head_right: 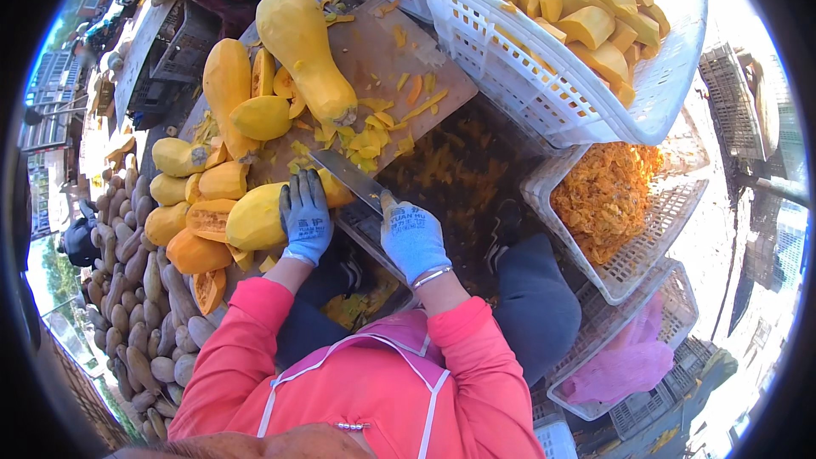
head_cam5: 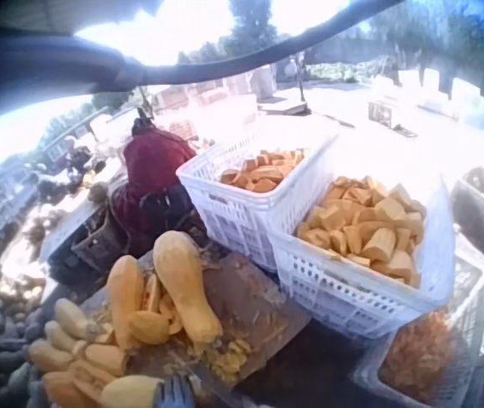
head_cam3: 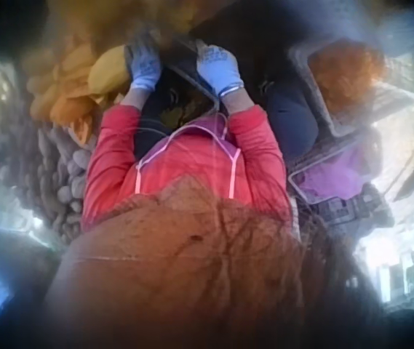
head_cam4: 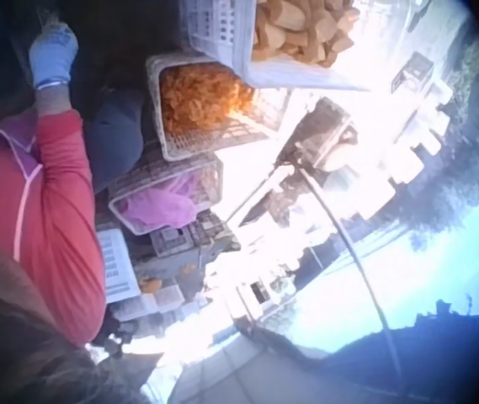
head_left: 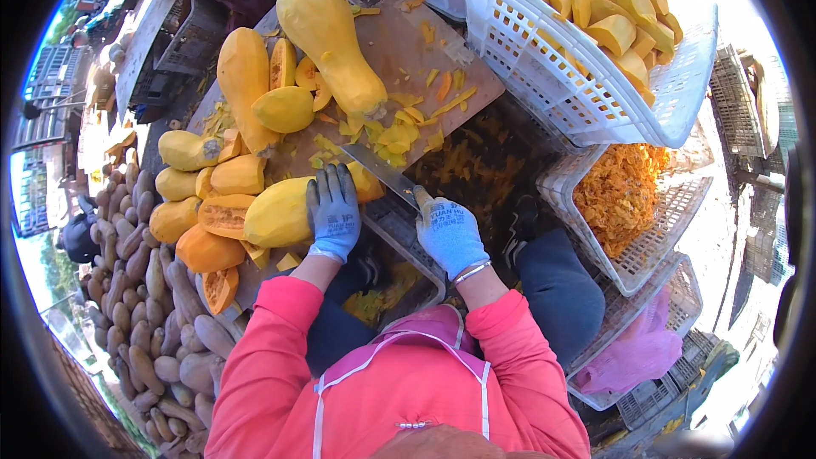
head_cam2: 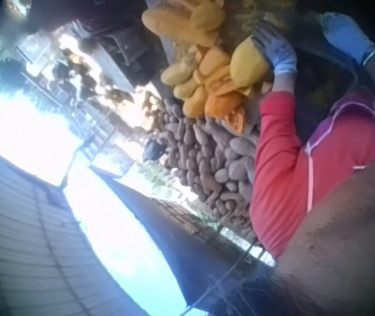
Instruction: The person peels and cuts yellow squash on a wooden board, removing the skin and slicing the flesh into chunks. The cut pieces are placed into white plastic crates, and peels are discarded into a bin below.
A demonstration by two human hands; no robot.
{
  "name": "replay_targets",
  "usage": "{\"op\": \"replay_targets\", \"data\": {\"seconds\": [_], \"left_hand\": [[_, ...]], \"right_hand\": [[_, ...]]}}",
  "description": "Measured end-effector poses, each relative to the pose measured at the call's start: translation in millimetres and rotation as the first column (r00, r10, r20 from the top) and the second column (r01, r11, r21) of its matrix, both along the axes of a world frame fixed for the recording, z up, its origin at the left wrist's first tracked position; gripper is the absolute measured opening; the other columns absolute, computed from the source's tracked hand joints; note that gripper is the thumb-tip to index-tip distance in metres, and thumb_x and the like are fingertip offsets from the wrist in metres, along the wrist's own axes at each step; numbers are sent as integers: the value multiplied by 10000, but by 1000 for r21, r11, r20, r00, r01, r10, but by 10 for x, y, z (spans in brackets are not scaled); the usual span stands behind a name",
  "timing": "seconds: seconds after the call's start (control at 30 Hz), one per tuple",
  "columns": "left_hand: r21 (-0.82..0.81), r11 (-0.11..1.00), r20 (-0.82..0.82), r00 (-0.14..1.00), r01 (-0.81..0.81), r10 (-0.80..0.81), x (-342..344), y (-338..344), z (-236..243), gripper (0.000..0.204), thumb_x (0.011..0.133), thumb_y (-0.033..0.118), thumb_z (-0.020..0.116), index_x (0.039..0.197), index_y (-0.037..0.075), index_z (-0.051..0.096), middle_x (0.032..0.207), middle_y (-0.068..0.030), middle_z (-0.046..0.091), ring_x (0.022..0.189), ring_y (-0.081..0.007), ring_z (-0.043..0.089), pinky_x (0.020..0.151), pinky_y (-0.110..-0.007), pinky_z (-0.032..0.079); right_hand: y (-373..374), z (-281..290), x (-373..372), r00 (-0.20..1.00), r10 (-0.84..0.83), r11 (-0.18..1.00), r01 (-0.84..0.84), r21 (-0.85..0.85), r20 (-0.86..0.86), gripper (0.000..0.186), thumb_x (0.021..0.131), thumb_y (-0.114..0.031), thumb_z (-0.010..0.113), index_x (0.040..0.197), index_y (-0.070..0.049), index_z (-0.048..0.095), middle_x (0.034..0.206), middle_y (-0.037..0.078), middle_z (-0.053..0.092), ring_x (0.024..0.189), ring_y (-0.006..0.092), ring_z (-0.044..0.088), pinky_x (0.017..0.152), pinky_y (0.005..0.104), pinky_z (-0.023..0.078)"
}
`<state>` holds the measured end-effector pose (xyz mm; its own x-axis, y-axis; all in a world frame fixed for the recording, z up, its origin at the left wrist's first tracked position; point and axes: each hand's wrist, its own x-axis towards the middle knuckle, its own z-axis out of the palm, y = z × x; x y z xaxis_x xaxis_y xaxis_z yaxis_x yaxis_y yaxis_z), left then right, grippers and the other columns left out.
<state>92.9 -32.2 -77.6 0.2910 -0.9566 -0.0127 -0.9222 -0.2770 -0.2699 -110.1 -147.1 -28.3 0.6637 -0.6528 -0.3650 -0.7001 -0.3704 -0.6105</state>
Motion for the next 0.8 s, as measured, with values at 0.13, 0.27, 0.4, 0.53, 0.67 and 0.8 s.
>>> {"op": "replay_targets", "data": {"seconds": [0.13,0.27,0.4,0.53,0.67,0.8], "left_hand": [[48,999,-67,998,8,-5,80,-192,235,959,719,387,787,1473,-17,356,1382,-219,482,1346,-372,416,1128,-515,303],[150,963,-147,958,-224,246,151,-572,452,993,695,378,824,1468,-16,341,1354,-210,499,1293,-350,471,1118,-494,329],[100,975,-316,923,-196,218,441,-598,565,1066,649,449,860,1483,35,341,1403,-198,489,1315,-340,467,1121,-493,328],[265,910,-264,883,-320,388,713,-339,906,1212,566,598,864,1509,62,323,1467,-188,435,1371,-356,411,1143,-518,291],[272,903,-318,854,-333,411,839,66,1018,1249,534,649,858,1533,131,315,1481,-195,428,1390,-370,391,1136,-563,294],[265,902,-316,853,-342,416,832,125,1012,1246,528,656,858,1531,143,325,1500,-201,400,1388,-378,391,1134,-587,285]], "right_hand": [[-23,-29,-65,978,-154,971,124,204,141,429,910,-191,543,1306,-33,585,998,274,684,946,423,665,841,481,534],[86,-7,-117,911,-306,928,222,298,276,457,909,-226,575,1318,-22,573,1019,311,663,984,459,641,862,511,513],[163,92,-124,941,-243,956,192,220,236,439,920,-206,574,1314,-14,569,1021,312,660,984,460,639,850,498,519],[318,174,-101,918,-240,963,185,194,315,462,919,-212,570,1329,0,554,1000,324,658,979,466,638,853,510,510],[333,299,57,954,-148,983,112,148,262,462,924,-189,558,1341,9,539,977,321,661,953,470,638,841,521,503],[217,636,365,946,-27,1000,27,3,323,437,931,-167,560,1326,19,544,913,315,660,900,459,645,792,505,516]]}}
